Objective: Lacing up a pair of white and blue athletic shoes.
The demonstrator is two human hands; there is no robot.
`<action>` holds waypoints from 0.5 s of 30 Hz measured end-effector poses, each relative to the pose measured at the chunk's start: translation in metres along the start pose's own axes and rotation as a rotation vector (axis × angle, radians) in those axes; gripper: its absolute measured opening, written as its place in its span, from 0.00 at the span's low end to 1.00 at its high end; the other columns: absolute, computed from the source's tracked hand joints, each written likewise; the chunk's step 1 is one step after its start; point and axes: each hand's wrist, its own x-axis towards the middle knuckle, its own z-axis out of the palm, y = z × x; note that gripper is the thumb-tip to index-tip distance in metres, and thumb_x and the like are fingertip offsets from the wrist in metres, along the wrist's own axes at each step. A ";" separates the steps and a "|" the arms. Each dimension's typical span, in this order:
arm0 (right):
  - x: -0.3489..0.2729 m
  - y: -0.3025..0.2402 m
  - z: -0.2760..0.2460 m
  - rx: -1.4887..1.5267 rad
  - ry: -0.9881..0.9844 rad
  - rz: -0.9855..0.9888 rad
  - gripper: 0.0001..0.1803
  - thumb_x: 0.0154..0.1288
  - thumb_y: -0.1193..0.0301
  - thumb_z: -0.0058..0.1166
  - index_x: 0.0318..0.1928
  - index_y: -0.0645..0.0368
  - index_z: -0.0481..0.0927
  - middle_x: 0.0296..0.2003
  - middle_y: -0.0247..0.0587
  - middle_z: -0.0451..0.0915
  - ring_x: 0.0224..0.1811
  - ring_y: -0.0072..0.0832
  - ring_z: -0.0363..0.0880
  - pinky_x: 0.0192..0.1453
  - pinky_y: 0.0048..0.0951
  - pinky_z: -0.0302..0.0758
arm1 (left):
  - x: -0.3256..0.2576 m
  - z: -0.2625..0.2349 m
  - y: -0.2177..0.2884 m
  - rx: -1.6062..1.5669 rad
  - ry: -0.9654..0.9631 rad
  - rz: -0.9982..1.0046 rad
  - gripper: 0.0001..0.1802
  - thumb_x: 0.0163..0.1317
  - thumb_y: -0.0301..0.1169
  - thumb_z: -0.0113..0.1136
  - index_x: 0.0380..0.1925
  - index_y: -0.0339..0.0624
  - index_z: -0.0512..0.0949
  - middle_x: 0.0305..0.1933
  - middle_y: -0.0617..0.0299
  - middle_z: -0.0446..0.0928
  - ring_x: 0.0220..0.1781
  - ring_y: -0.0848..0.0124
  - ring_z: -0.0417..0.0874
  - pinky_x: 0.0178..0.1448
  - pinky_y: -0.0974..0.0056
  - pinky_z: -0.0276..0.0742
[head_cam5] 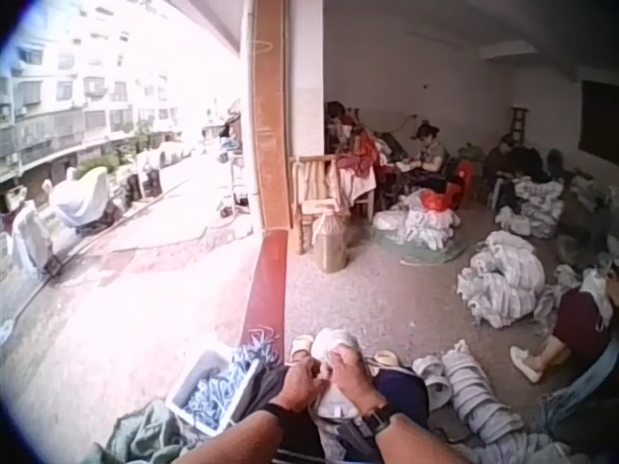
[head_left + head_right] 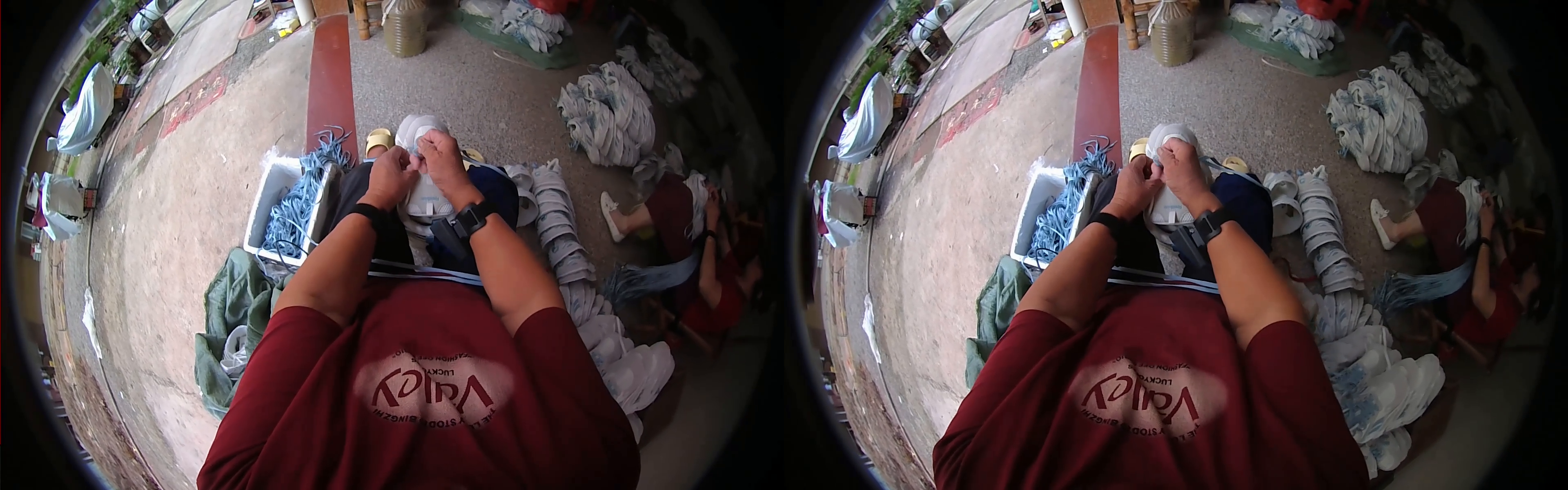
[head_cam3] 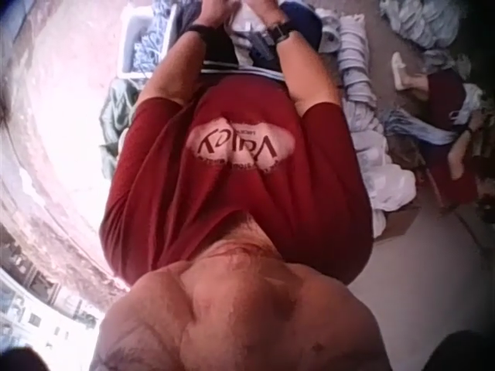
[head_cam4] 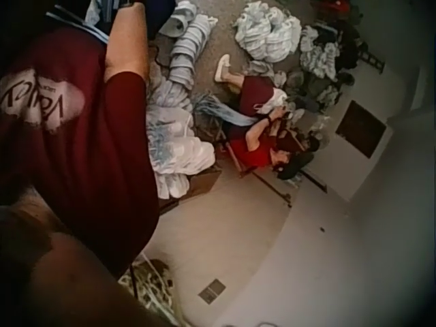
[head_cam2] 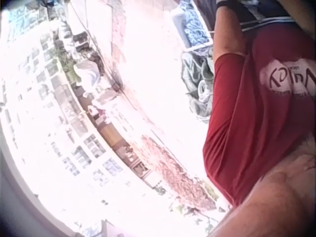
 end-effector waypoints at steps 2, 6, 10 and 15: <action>-0.011 -0.022 -0.007 0.215 -0.037 -0.014 0.08 0.63 0.74 0.47 0.25 0.59 0.71 0.19 0.33 0.70 0.21 0.19 0.70 0.22 0.21 0.65 | -0.002 -0.002 -0.011 -0.116 -0.045 -0.049 0.09 0.47 0.31 0.59 0.26 0.36 0.74 0.25 0.51 0.77 0.30 0.57 0.79 0.35 0.59 0.74; -0.043 -0.148 -0.052 0.541 0.058 -0.309 0.06 0.64 0.74 0.47 0.29 0.59 0.71 0.20 0.33 0.70 0.20 0.18 0.66 0.22 0.16 0.60 | -0.004 -0.008 -0.015 -0.142 -0.079 -0.101 0.08 0.47 0.30 0.58 0.26 0.37 0.75 0.26 0.52 0.77 0.31 0.56 0.79 0.37 0.59 0.74; -0.051 -0.161 -0.074 0.529 0.200 -0.296 0.09 0.66 0.72 0.48 0.28 0.59 0.70 0.20 0.34 0.71 0.20 0.19 0.67 0.23 0.17 0.61 | -0.011 -0.010 0.008 0.060 0.099 0.259 0.05 0.49 0.30 0.57 0.27 0.42 0.76 0.29 0.54 0.75 0.33 0.55 0.78 0.37 0.57 0.74; -0.065 -0.126 -0.066 0.606 0.087 -0.244 0.09 0.66 0.70 0.48 0.30 0.60 0.71 0.22 0.36 0.74 0.22 0.21 0.71 0.25 0.19 0.66 | -0.026 -0.018 0.030 0.129 -0.129 0.571 0.04 0.49 0.29 0.56 0.27 0.45 0.76 0.29 0.57 0.75 0.33 0.57 0.79 0.36 0.58 0.75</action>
